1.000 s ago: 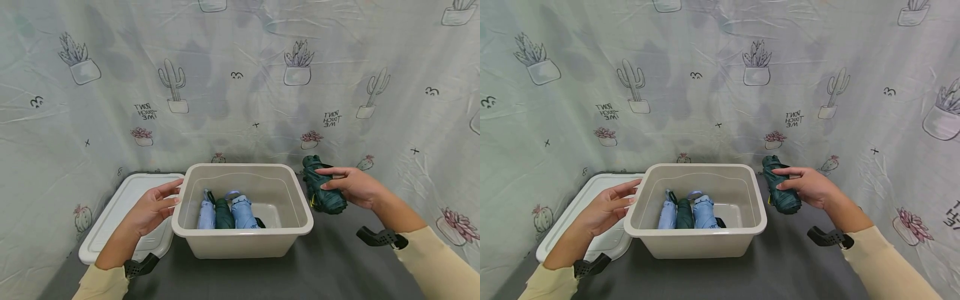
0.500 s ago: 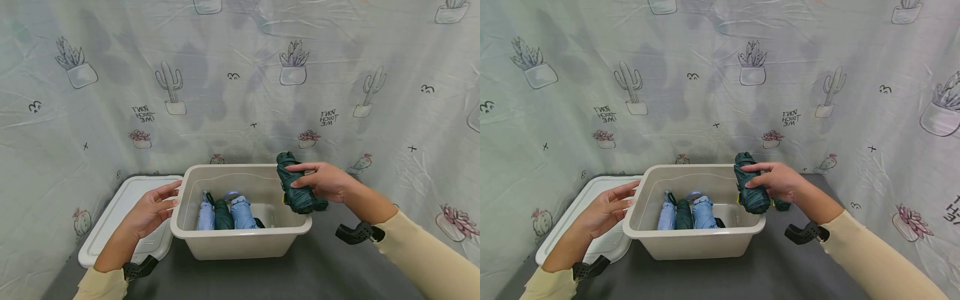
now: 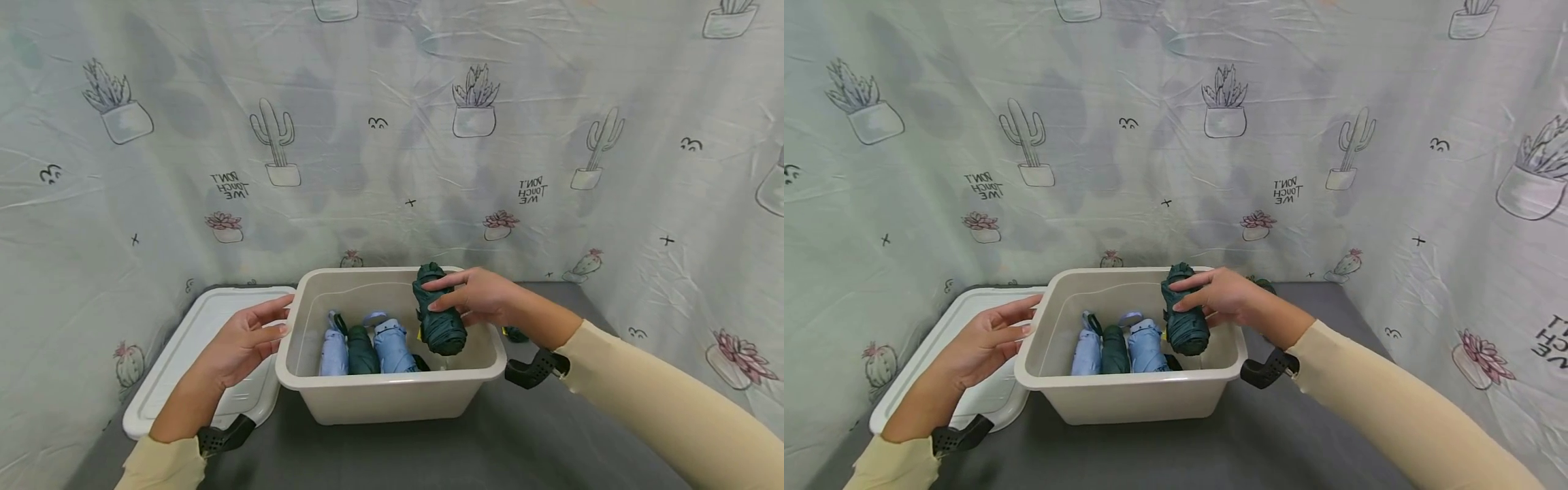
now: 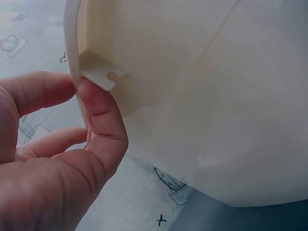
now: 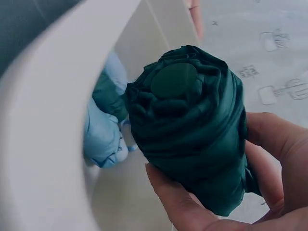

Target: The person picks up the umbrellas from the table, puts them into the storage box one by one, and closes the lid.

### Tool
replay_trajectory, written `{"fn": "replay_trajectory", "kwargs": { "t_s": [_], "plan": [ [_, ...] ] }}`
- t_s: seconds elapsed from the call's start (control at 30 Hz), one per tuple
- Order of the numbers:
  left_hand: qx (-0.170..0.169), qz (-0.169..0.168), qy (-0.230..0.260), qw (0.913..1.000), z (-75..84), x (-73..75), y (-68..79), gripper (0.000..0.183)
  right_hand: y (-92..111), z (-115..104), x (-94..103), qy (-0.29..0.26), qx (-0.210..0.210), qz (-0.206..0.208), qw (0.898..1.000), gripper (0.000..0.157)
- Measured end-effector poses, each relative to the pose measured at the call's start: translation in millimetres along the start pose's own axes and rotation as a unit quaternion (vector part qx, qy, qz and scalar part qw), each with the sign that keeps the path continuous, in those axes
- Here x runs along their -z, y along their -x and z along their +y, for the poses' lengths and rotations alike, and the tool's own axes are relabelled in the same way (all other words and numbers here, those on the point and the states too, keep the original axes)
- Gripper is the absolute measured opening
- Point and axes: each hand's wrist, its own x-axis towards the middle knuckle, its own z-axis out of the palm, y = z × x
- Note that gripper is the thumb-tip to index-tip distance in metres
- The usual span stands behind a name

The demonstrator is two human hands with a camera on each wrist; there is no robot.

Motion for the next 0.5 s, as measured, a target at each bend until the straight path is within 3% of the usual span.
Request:
{"fn": "replay_trajectory", "kwargs": {
  "t_s": [0.5],
  "plan": [
    [-0.007, -0.012, 0.006, 0.9999, 0.1, 1.4, -1.6, 0.061, -26.9, -4.1, -17.9, 0.057, -0.073, -0.031, 0.995, 0.049]
  ]
}}
